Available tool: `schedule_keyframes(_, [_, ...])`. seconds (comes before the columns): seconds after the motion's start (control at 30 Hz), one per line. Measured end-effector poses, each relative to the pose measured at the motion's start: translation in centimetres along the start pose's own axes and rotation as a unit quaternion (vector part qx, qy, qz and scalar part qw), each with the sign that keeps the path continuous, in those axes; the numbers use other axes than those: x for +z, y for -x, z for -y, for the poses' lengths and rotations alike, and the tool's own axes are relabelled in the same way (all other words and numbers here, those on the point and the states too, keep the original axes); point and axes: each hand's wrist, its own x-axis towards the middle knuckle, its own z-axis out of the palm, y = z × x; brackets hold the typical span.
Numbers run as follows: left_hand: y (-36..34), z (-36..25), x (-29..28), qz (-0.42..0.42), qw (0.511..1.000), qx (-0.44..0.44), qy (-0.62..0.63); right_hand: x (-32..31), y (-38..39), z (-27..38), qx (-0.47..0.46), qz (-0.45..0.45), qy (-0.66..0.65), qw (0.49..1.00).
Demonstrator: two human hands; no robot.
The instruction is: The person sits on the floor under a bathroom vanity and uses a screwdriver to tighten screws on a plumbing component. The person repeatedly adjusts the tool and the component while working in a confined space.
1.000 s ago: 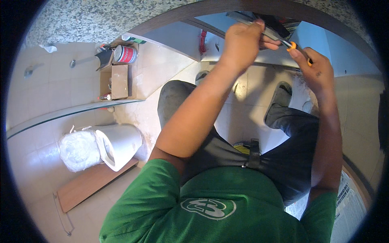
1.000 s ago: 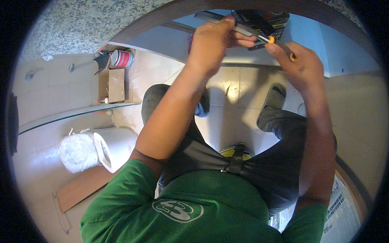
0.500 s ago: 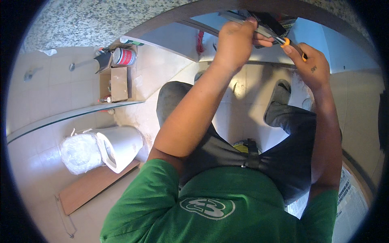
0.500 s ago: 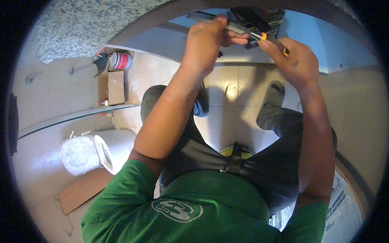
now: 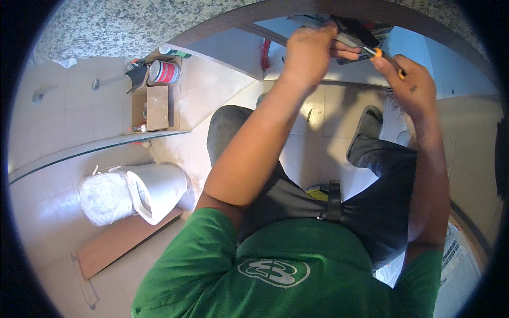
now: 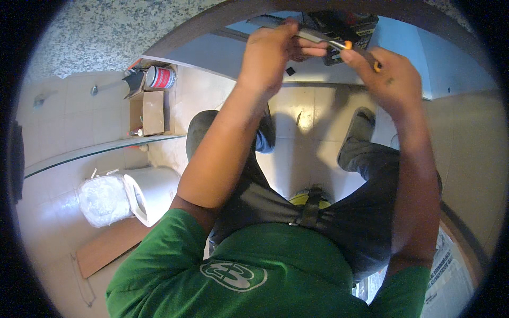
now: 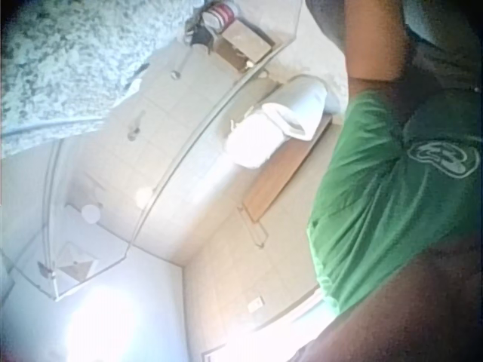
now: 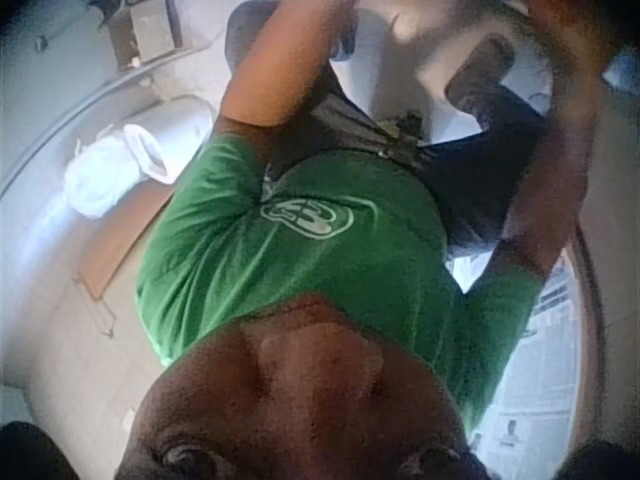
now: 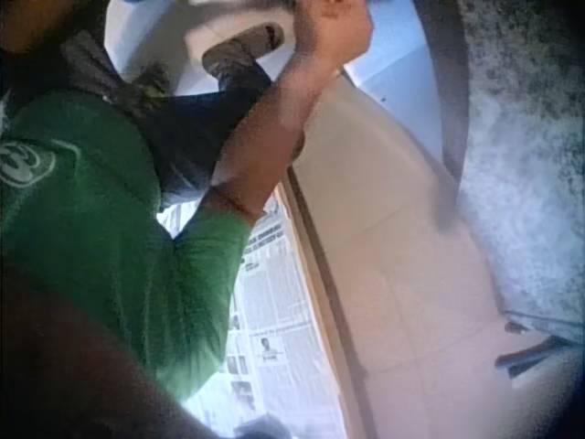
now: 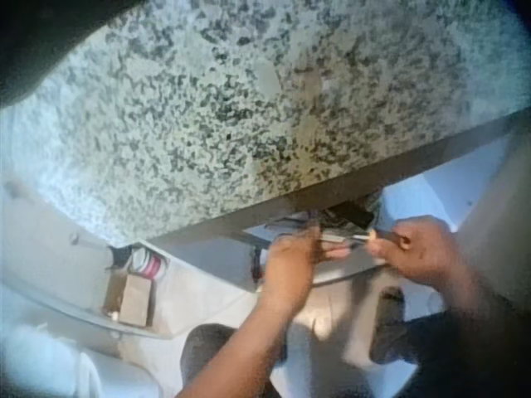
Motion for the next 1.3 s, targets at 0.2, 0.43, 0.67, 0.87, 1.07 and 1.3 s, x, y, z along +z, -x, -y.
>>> schedule_keyframes(0.2, [-0.2, 0.2, -0.7, 0.006, 1.000, 0.007, 0.000, 0.2, -0.1, 0.5, 0.002, -0.001, 0.010, 1.000])
schedule_keyframes(0.43, [-0.2, 0.1, -1.4, 0.003, 1.000, 0.000, 0.011, 0.8, 0.0, 1.3, -0.010, 0.000, 0.003, 1.000])
schedule_keyframes(0.67, [-0.2, 0.6, -0.4, 0.029, 0.999, 0.019, 0.020, 0.6, 0.1, -0.8, 0.022, 0.017, -0.010, 1.000])
schedule_keyframes(0.87, [-0.1, 0.3, -1.1, -0.011, 0.999, 0.017, 0.026, 1.2, -0.2, 0.7, 0.014, 0.015, -0.011, 1.000])
schedule_keyframes(1.07, [-0.7, 0.3, -2.4, 0.009, 1.000, 0.001, 0.015, 1.3, -0.3, 1.9, 0.003, 0.018, -0.029, 0.999])
schedule_keyframes(1.3, [-0.2, 0.2, -0.9, 0.005, 1.000, 0.001, 0.000, 1.4, -0.2, 0.3, 0.000, 0.004, -0.023, 1.000])
